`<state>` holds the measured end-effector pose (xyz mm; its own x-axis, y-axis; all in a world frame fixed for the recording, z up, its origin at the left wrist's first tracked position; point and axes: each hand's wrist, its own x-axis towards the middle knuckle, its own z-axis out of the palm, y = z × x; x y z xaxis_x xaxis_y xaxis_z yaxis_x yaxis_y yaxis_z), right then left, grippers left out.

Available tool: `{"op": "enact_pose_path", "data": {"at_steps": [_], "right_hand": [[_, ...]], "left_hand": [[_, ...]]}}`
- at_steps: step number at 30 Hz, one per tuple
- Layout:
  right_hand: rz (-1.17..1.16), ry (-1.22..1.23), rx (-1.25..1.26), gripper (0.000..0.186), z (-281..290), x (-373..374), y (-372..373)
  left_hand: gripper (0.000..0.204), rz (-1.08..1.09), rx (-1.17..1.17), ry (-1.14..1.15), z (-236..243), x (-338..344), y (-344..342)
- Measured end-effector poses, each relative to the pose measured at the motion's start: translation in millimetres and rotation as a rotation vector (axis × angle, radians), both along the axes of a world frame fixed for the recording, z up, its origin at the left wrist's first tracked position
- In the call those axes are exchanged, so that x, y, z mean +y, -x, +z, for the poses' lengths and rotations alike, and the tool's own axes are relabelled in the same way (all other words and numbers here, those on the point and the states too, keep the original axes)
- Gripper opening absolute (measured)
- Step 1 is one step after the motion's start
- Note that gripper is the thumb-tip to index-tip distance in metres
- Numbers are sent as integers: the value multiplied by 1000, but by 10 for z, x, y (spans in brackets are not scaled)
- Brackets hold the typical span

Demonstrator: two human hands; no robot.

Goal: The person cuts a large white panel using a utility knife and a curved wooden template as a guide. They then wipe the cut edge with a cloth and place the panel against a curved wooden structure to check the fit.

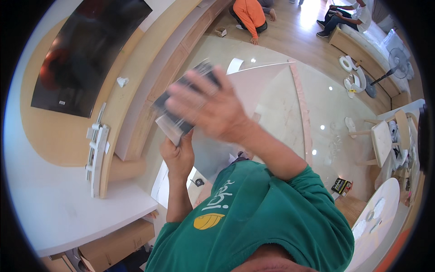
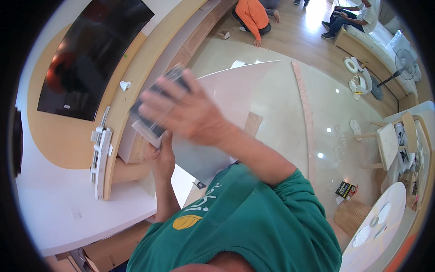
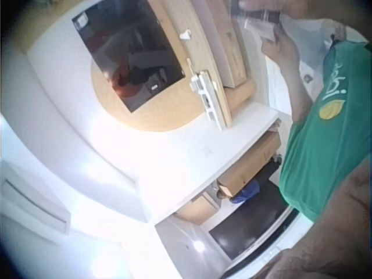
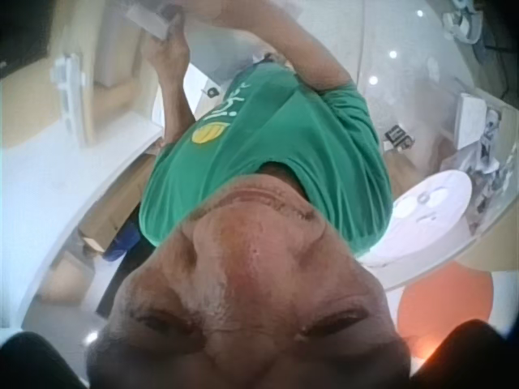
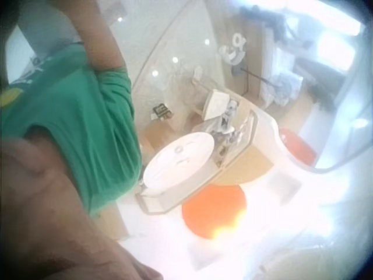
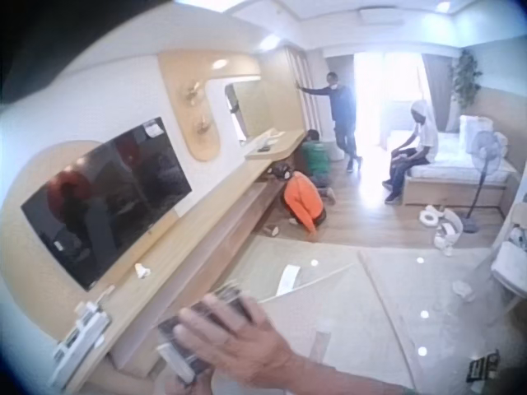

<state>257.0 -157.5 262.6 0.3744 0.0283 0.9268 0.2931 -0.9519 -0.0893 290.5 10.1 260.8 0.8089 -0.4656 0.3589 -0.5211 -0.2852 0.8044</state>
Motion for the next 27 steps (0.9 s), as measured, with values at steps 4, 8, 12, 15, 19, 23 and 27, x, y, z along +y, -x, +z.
{"op": "enact_pose_path", "data": {"at_steps": [4,8,12,15,19,23,27], "right_hand": [[-247,-180,142,44,-368,-997,-177],[299,-317,219,43,-4,-662,-180],[292,-335,171,47,-91,-1124,-175],[22,-327,381,50,-864,-2265,63],[190,-483,437,50,-840,-2577,20],[432,-297,170,41,-244,-2707,-174],[404,-287,209,32,-479,-3653,-3]], "left_hand": [[26,-13,1,-37,-250,-365,-199],[16,-64,-203,31,-592,-577,-582],[15,-90,-325,-45,-380,-1073,-627],[13,-60,-296,-129,-377,-1379,-616],[12,6,-246,-210,-439,-1935,-562],[14,-103,-419,-261,-468,-2533,-542],[25,-70,-266,-206,-504,-3095,-455]]}}
